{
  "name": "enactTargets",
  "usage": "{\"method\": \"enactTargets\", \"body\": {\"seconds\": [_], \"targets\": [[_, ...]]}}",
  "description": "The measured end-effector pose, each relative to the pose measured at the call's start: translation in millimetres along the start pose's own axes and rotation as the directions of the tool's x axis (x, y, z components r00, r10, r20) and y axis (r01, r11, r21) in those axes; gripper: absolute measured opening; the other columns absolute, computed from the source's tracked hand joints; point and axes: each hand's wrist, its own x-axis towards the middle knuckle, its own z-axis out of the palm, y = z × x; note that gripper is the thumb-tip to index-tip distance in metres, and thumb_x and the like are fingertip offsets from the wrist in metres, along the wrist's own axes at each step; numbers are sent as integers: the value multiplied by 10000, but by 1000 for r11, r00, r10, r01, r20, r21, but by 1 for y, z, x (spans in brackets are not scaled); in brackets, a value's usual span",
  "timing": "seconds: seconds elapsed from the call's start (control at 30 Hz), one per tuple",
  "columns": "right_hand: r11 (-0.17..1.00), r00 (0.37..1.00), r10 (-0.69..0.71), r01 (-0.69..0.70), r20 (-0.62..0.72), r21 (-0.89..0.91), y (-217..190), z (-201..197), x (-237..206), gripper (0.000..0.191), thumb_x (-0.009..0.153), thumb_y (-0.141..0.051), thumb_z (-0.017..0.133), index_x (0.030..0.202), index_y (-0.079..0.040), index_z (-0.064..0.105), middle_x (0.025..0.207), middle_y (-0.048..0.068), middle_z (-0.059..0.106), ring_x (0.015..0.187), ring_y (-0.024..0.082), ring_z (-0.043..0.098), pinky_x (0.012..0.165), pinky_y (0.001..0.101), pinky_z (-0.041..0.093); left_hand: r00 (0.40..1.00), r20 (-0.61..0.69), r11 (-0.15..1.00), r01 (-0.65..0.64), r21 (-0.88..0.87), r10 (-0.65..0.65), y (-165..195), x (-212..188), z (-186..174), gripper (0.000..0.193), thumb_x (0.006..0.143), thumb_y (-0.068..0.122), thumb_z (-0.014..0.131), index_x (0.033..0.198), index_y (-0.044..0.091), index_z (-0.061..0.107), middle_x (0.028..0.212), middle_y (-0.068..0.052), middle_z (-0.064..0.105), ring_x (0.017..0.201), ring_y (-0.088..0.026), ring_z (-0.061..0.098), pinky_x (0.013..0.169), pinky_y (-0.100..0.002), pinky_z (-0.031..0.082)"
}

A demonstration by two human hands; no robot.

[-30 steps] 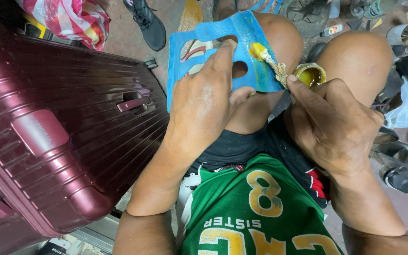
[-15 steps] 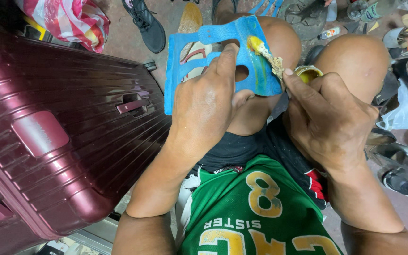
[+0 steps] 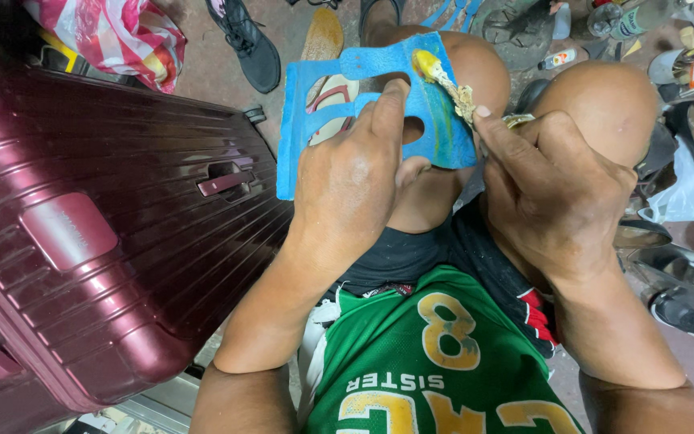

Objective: The person pours a yellow viscous liquid from a metal container into a small jar, then uses a brush to apply the liquid onto a blue plastic object. The person repeatedly dips the brush into the jar and spreads the liquid over the object's surface.

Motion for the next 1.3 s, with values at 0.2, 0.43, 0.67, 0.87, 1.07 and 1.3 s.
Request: {"method": "enactTargets", "body": {"seconds": [0.2, 0.43, 0.67, 0.87, 1.07, 1.3], "targets": [[1000, 1000, -23, 23, -11, -16, 1, 2, 2, 302, 947, -27, 803, 1232, -121, 777, 852, 48, 547, 691, 209, 607, 609, 348, 476, 999, -19, 999, -35, -1, 35, -1, -2, 2, 712, 818, 201, 861, 1381, 14, 468, 1080, -111, 691, 878, -299, 719, 732, -381, 554], [993, 999, -48, 46, -14, -108, 2, 3, 7, 328, 890, -55, 813, 1208, -136, 799, 778, 72, 495, 607, 236, 556, 545, 373, 447, 999, -14, 999, -44, 15, 44, -2, -2, 5, 724, 821, 209, 859, 1387, -4, 462, 1084, -135, 686, 860, -268, 724, 701, -369, 553], [989, 995, -94, 90, -28, -119, 7, 12, 11, 287, 935, -82, 799, 1216, -134, 766, 812, 47, 498, 671, 203, 572, 640, 352, 461, 999, -16, 999, -43, -14, 42, -2, -6, 6, 693, 838, 186, 848, 1388, 2, 469, 1093, -111, 692, 851, -256, 735, 665, -362, 564], [986, 995, -60, 47, -78, -161, 15, 16, 12, 365, 831, -49, 817, 1190, -108, 791, 773, 67, 522, 625, 214, 569, 534, 359, 414, 999, 40, 1000, 6, -16, -5, 1, -7, 5, 674, 816, 201, 857, 1357, 10, 502, 1073, -124, 694, 798, -302, 719, 622, -380, 564], [993, 990, -104, 108, -95, 38, 30, -2, 1, 428, 933, 16, 768, 1320, -160, 725, 940, 26, 589, 798, 185, 603, 691, 306, 468, 999, 40, 999, -3, -41, 4, 1, -5, -2, 670, 819, 200, 851, 1364, 20, 506, 1092, -100, 704, 860, -308, 726, 680, -378, 573], [979, 982, -182, 187, 58, -86, 43, -13, 8, 477, 740, -22, 863, 1189, -170, 805, 761, 69, 502, 635, 243, 550, 557, 361, 422, 999, 50, 999, -11, -44, 13, -1, -1, -4, 681, 788, 203, 868, 1346, 15, 525, 1076, -118, 709, 865, -334, 716, 691, -398, 562]]}}
